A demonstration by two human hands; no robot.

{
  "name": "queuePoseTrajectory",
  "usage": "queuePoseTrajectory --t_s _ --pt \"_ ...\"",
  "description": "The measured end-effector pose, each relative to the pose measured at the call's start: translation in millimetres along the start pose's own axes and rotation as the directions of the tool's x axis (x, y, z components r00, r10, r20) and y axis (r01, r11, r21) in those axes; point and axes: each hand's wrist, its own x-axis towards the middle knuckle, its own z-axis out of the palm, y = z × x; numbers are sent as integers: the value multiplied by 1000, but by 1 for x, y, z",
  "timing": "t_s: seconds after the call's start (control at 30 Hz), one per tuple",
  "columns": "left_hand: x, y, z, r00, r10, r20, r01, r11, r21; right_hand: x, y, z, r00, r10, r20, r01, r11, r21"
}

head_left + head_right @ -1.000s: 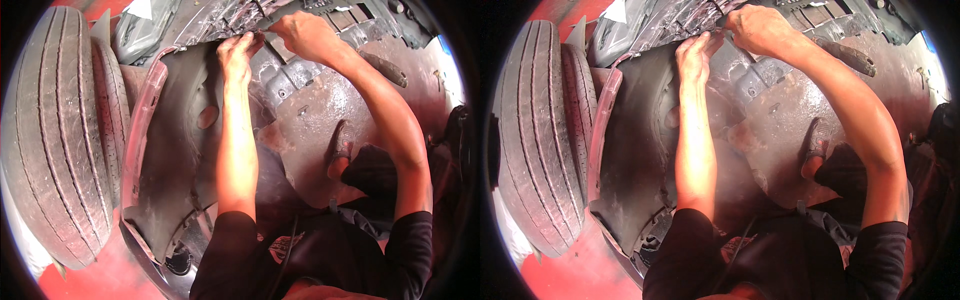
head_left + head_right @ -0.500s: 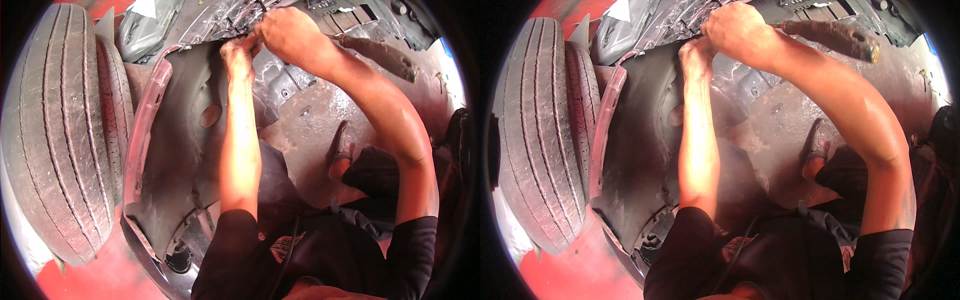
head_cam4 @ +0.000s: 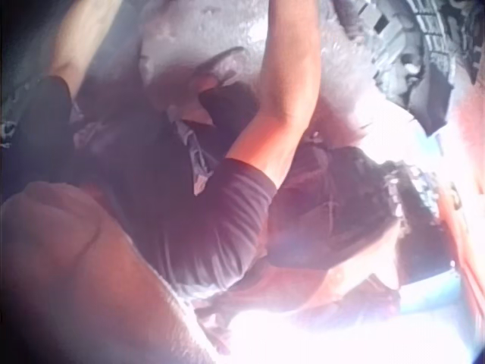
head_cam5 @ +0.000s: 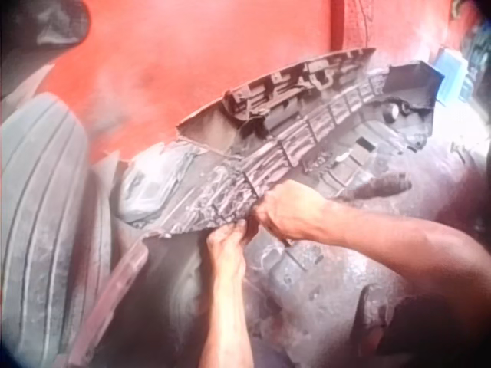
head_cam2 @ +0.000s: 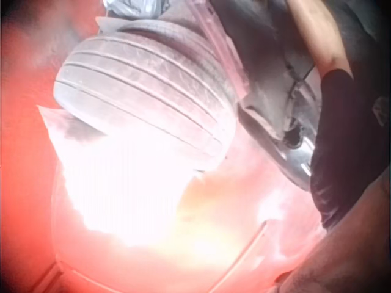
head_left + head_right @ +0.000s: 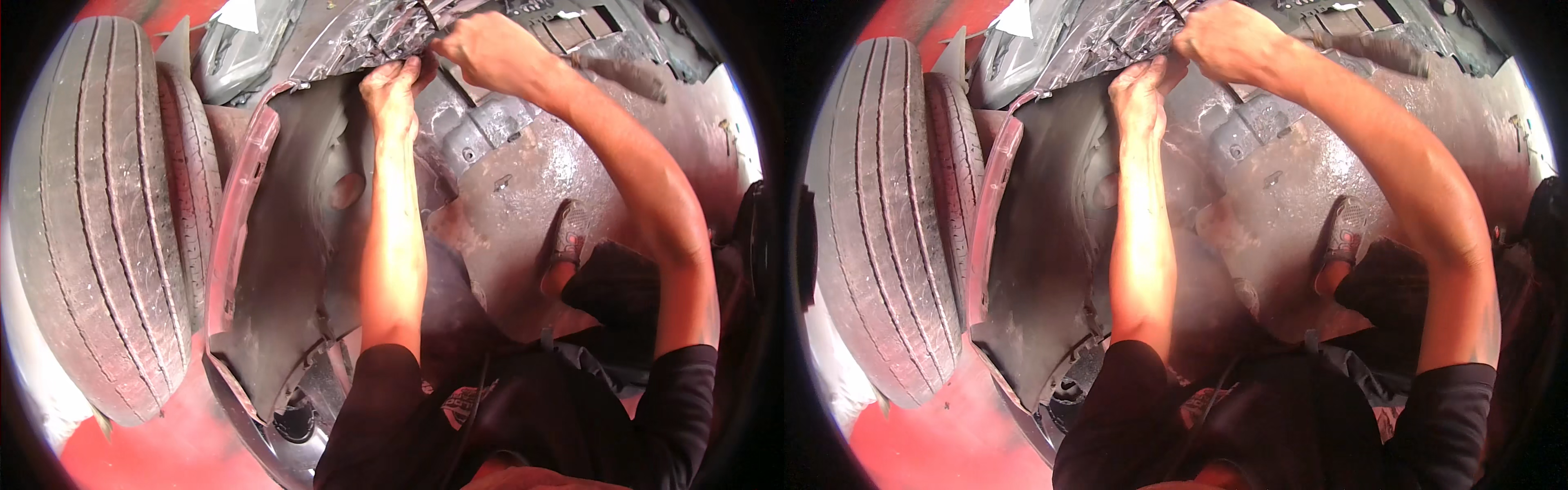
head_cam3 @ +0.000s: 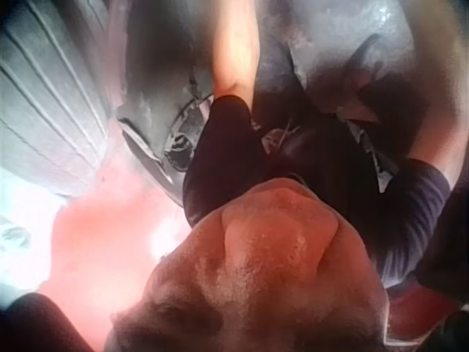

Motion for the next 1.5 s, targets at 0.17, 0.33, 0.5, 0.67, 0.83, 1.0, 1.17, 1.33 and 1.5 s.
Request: queuePoseTrajectory --t_s 0.17,0.33,0.5,0.67,0.83,1.0,1.17,1.33,1.5 --pt "-4 3 0 998 6 -59 -3 999 40 8 2 2 999 -14 29 13 1000 15" --pt "1 -4 -2 1000 5 -1 -5 999 50 -25 19 55 991 116 -71 -90 951 296" --pt "-1 2 0 1000 -2 -2 2 995 96 -25 33 79 974 23 -227 59 935 349" --pt "0 0 0 1000 -14 19 11 989 148 -7 49 39 979 -199 -35 200 980 17" --pt "-2 6 2 1000 4 -13 -2 990 141 17 38 10 953 -266 147 279 958 -71" --pt "1 2 4 999 -36 -25 39 988 149 -21 38 72 985 -8 -173 64 945 322" --pt "4 2 0 1000 -8 -8 10 985 174 -30 27 105 945 101 -310 50 894 446" --pt "2 4 3 1000 -27 -7 28 997 69 -28 21 95 959 158 -235 -57 920 387" --pt "-1 4 -1 998 -44 44 41 998 58 -35 14 52 978 153 -139 -102 943 317"
